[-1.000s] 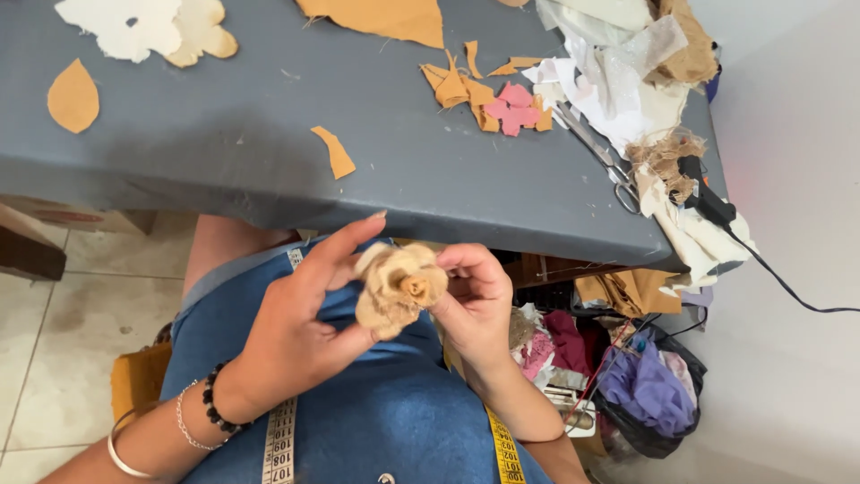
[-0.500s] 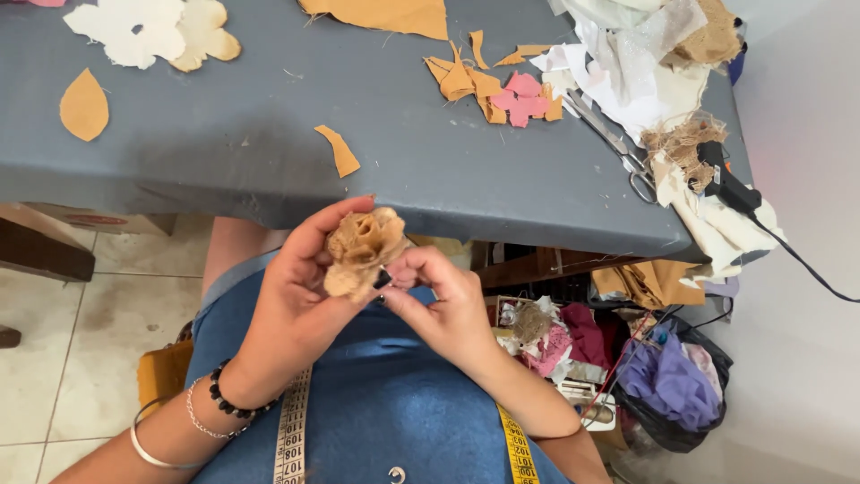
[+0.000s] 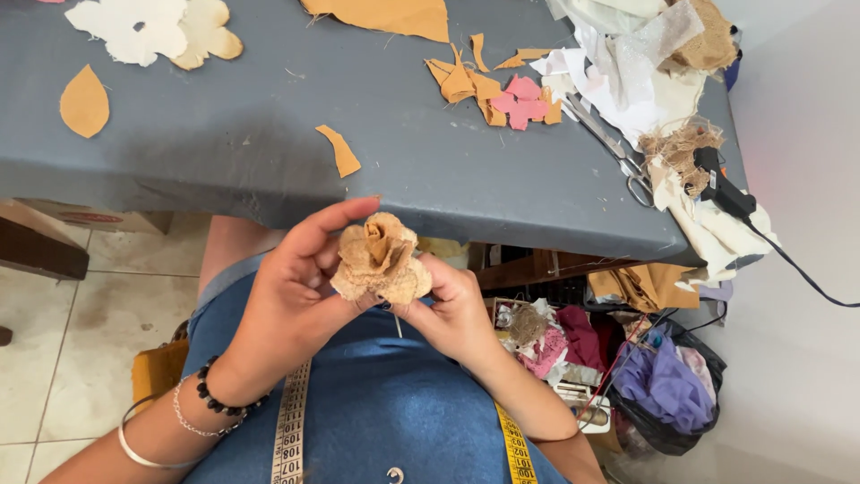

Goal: Assembling decorative flowers from fabric scraps using a hot glue gun and scissors

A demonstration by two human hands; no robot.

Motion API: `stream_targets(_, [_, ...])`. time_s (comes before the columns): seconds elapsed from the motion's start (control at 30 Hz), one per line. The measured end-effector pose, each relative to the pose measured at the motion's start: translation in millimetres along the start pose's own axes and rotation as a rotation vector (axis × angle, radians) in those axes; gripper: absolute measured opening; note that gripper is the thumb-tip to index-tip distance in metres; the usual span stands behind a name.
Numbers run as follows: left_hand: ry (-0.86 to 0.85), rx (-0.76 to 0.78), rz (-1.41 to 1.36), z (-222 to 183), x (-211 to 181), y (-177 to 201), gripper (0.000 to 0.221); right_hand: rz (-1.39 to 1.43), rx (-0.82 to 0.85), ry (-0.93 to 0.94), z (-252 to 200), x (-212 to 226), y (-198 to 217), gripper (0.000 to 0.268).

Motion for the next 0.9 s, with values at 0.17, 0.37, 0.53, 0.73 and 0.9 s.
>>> stream_targets(0.17, [0.011,0.080,0.053,-4.1,-1.3,5.9,0.067,-0.033,0.057,-0.020,-3.4,-3.5,2.8,0.019])
stream_targets(0.37, [-0.071,0.048,0.279,-7.0,3.0,9.0,0.050,0.189,-0.208,0.304,4.2,13.0,22.0,0.026])
stream_targets(0.53, [-0.134,0.143,0.334,-7.5,1.7,2.9,0.042,0.028,-0.177,0.433,7.1,27.6,25.9,0.005])
stream_targets(0.73, [-0.162,0.216,0.419,-4.3,1.7,5.2,0.026,-0.040,-0.208,0.557,11.8,38.0,26.8,0.010])
stream_targets(0.9, [-0.148,0.222,0.447,0.3,-1.1,5.4,0.024,-0.147,-0.251,0.603,9.4,41.3,28.2,0.007])
Point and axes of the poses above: each hand's wrist, its own z-axis towards the middle knuckle, its own y-axis out of the back of the hand, x = y × z, the point moved 4 cm from there along z, towards the middle knuckle, and after that the axes turned 14 degrees about -x, right-handed, at the moved point
